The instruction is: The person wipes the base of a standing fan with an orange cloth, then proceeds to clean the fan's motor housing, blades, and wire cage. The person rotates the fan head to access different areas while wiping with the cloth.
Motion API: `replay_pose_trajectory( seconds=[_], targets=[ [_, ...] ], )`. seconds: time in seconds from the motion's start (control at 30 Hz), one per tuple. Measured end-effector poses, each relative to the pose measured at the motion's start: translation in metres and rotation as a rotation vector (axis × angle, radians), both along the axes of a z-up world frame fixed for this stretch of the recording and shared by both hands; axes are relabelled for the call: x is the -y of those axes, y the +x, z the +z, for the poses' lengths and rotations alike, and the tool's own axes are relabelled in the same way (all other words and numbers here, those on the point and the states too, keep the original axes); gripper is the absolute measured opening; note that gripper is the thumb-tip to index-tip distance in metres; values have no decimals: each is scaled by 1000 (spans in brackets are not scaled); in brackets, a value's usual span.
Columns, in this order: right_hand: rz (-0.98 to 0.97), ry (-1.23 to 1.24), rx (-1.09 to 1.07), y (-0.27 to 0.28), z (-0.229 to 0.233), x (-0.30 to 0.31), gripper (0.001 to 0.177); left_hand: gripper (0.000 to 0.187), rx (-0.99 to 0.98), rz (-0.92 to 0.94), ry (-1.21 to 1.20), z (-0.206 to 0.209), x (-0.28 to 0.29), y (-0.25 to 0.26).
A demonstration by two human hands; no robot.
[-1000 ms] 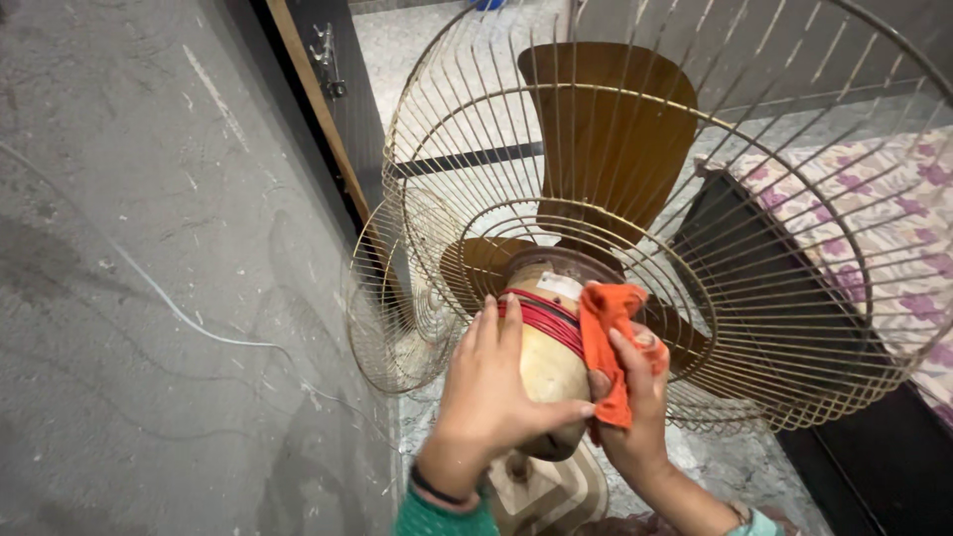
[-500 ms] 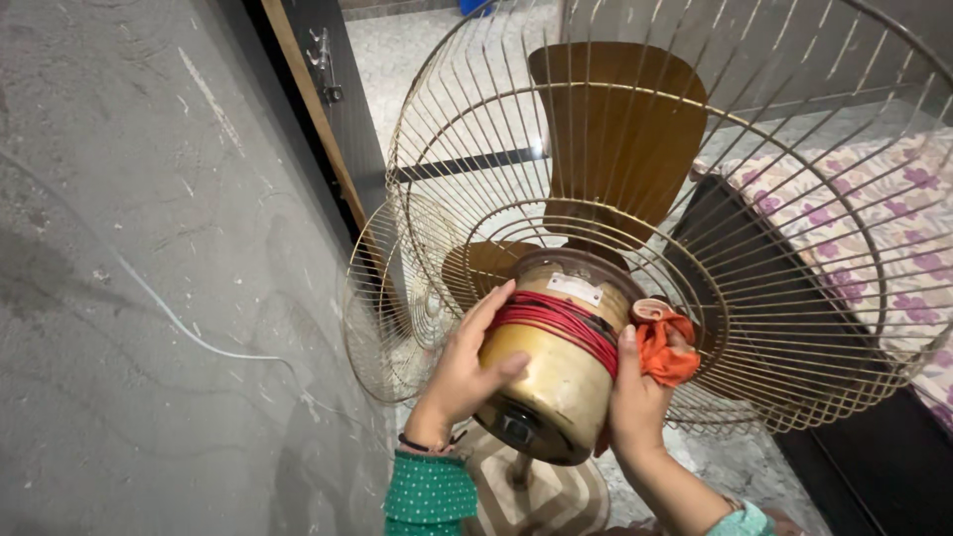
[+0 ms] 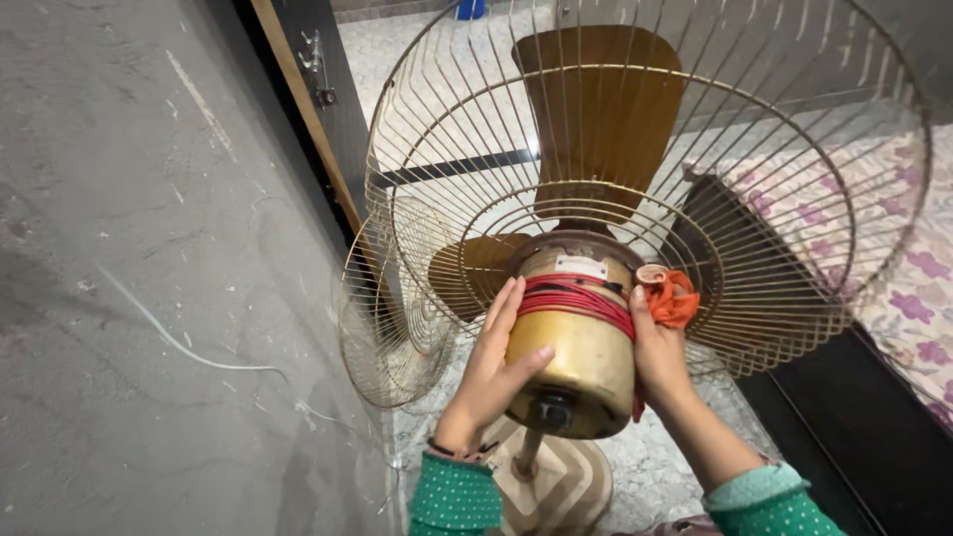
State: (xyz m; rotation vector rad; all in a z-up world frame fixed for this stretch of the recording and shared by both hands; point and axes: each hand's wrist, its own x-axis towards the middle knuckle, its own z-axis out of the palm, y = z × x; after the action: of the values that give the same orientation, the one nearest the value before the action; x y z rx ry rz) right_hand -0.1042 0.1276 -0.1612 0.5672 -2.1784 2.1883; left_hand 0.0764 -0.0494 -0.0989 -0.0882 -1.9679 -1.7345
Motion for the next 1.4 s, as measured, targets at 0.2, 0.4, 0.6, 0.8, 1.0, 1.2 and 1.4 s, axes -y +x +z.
replay_pose_trajectory(
  seconds=[0.2,0.4,0.6,0.8,1.0,1.2,1.4],
  targets=[
    [-27,20,-73,2,19,-2,39,85,-52,50,-7,-9,-5,-7],
    [-51,-16,-602,83,73,-19,29,64,5,308,-142,-6,-10,-2],
    [373,546,-1138,95,138,2,44,75,-268,352,103,21,-11,-29],
    [561,972,-1006,34,166,86,40,83,-215,515,-45,38,-26,-29],
    [492,802,-942,52,154,88,31,83,-85,600,-356,52,-29,-30],
    [406,453,-1087,85,136,25,33,80,-186,639,-178,63,-31,-41],
    [206,319,-903,112,102,-28,47,75,-81,599,-229,52,-37,-38]
  ],
)
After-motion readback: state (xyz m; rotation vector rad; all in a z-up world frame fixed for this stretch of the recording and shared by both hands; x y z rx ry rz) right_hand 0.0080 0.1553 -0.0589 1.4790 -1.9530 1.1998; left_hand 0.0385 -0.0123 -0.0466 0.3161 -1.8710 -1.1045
